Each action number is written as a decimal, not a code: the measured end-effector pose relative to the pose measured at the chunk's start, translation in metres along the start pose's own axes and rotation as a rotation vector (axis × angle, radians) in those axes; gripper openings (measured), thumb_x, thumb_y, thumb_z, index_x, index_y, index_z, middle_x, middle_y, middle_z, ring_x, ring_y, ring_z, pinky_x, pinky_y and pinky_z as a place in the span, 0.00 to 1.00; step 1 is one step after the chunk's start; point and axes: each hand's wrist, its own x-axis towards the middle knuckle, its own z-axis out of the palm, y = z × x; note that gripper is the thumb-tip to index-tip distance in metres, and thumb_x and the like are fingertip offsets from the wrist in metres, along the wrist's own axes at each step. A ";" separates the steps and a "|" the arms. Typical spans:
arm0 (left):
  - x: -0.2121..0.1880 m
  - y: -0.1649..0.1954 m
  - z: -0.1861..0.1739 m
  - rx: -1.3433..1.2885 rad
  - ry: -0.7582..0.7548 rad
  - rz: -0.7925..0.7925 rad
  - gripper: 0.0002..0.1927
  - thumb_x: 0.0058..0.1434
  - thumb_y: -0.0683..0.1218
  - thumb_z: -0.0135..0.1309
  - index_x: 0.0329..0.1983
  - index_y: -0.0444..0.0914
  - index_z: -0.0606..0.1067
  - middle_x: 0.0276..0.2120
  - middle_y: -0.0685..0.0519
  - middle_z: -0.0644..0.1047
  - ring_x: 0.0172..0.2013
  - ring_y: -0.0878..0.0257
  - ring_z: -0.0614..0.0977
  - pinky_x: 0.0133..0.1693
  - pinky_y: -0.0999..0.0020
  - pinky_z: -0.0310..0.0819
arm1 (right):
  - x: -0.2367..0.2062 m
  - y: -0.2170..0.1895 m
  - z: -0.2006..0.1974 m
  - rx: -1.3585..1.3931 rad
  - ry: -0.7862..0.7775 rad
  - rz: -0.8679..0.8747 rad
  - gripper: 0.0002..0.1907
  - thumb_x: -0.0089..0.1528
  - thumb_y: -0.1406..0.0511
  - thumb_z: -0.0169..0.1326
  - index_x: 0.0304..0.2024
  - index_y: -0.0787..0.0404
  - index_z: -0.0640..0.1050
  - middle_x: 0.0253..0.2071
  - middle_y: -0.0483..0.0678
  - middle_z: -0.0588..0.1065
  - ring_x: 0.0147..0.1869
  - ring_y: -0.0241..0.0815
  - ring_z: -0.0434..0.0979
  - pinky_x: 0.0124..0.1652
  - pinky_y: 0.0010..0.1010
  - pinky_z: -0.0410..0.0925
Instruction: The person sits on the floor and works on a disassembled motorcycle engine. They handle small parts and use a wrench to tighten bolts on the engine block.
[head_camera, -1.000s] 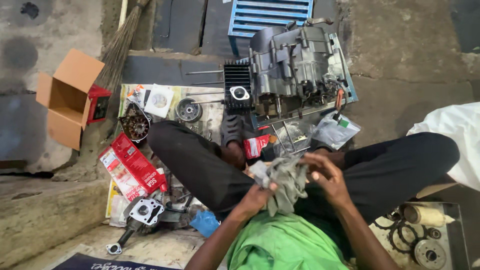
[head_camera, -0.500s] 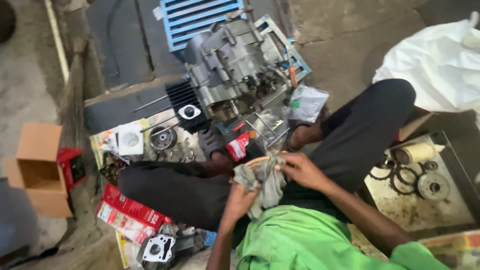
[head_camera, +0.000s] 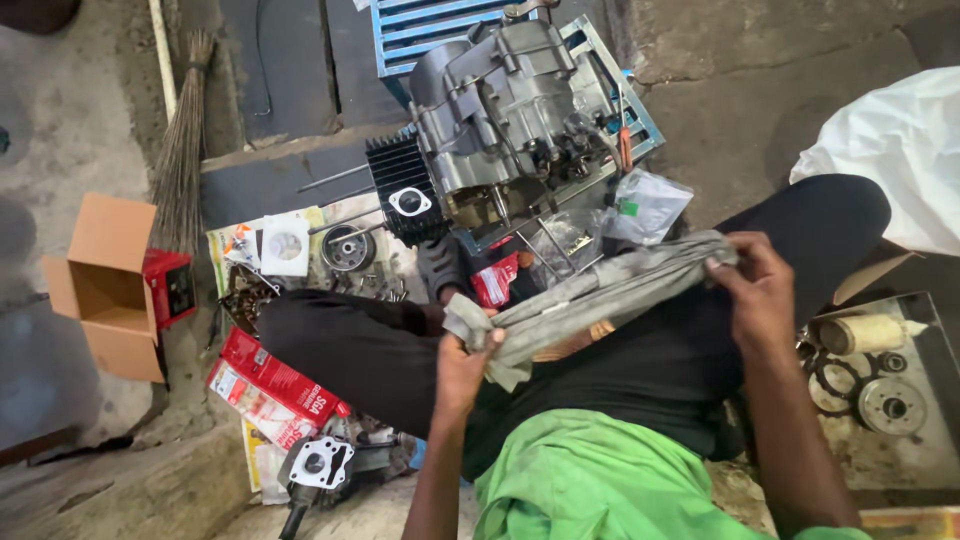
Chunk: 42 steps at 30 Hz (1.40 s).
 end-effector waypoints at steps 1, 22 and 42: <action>0.002 -0.002 -0.004 -0.055 0.015 -0.012 0.13 0.62 0.43 0.62 0.48 0.34 0.78 0.39 0.56 0.80 0.40 0.69 0.78 0.45 0.71 0.74 | 0.002 -0.001 -0.005 0.103 0.014 0.016 0.12 0.62 0.77 0.56 0.46 0.62 0.74 0.47 0.43 0.75 0.51 0.33 0.76 0.54 0.24 0.70; -0.023 0.103 0.054 0.370 -0.309 0.584 0.27 0.53 0.48 0.69 0.54 0.36 0.75 0.52 0.44 0.77 0.53 0.47 0.80 0.54 0.56 0.72 | -0.052 -0.044 0.072 -0.569 -0.654 -0.279 0.14 0.55 0.70 0.65 0.43 0.65 0.79 0.40 0.50 0.79 0.44 0.46 0.82 0.44 0.33 0.73; 0.063 0.092 0.081 0.689 -0.389 0.460 0.26 0.55 0.44 0.64 0.58 0.39 0.74 0.55 0.46 0.75 0.54 0.46 0.76 0.55 0.55 0.71 | 0.061 -0.056 0.082 -1.014 -1.051 -0.416 0.14 0.54 0.63 0.62 0.43 0.57 0.81 0.43 0.50 0.78 0.49 0.53 0.78 0.42 0.43 0.71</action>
